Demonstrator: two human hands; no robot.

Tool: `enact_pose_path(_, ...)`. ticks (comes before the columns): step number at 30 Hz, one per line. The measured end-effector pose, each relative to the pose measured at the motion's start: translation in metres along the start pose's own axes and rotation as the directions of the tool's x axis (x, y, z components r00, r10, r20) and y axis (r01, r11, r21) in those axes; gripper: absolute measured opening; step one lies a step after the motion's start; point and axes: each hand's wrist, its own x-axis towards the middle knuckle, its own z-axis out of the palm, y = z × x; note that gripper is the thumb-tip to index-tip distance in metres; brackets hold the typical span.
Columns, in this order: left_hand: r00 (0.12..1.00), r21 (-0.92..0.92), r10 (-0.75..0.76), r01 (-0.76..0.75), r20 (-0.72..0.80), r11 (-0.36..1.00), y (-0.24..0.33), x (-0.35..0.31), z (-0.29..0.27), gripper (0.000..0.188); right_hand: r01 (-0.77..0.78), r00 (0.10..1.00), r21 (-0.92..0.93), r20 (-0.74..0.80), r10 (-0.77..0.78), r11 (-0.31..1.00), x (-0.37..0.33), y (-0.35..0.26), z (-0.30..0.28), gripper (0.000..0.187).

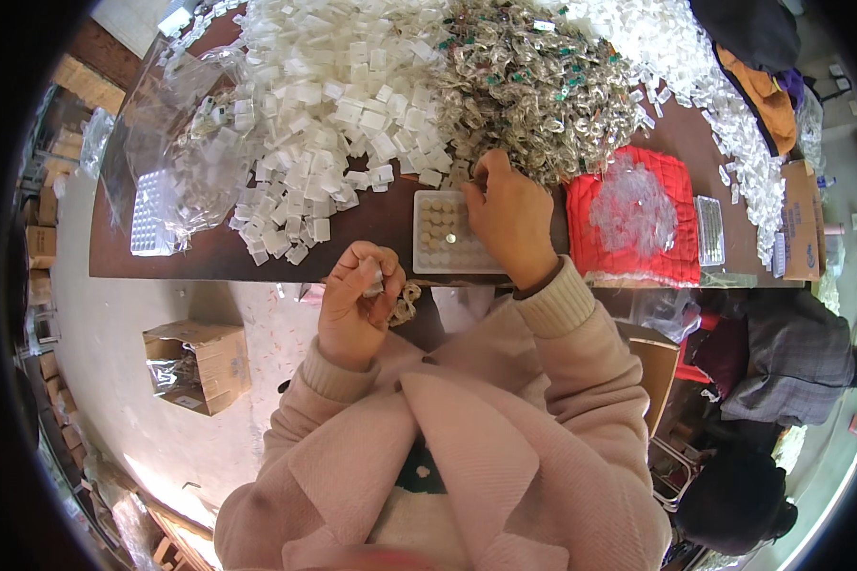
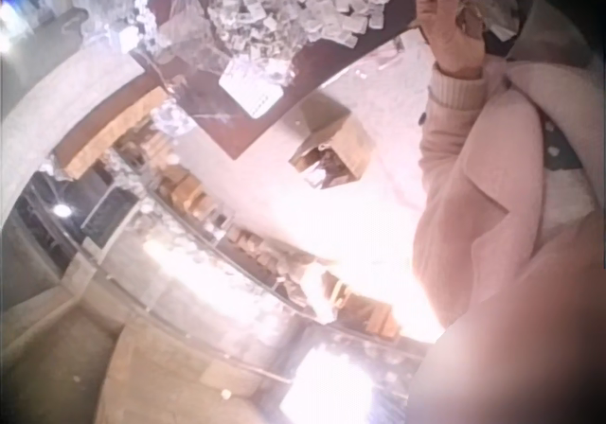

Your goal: The person repeatedly picks small white plastic housings and metallic components from a table, inserts the metal into the plastic, and places the assembled units into a white tray. The person occasionally uses a small flashlight to illuminate the components during insertion.

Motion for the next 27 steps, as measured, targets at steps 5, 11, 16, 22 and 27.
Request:
enact_pose_path(5,1.0,0.02,0.013,-0.013,0.013,1.0,0.001,0.0,-0.007,0.008,0.008,0.997,0.308,-0.08,0.018,0.951,0.005,-0.005,-0.012,0.019)
enact_pose_path(11,0.998,0.162,0.036,-0.028,-0.051,0.986,0.011,0.005,0.006,0.014,0.001,1.0,0.725,-0.013,0.012,0.689,0.001,-0.023,-0.042,0.018)
enact_pose_path(16,0.979,0.285,0.196,-0.204,0.056,0.937,0.024,0.007,0.019,0.033,-0.279,0.941,0.906,0.324,-0.098,0.318,-0.022,-0.04,-0.063,0.023)
enact_pose_path(22,0.946,0.225,0.186,-0.248,0.265,0.942,0.031,-0.003,0.016,0.02,-0.559,0.799,0.822,0.569,-0.194,0.106,-0.033,-0.041,-0.071,0.031)
enact_pose_path(27,0.964,0.388,0.233,-0.264,0.124,0.883,0.018,-0.014,0.021,0.012,0.47,0.869,0.51,-0.127,-0.478,0.72,-0.048,-0.05,-0.062,0.042)
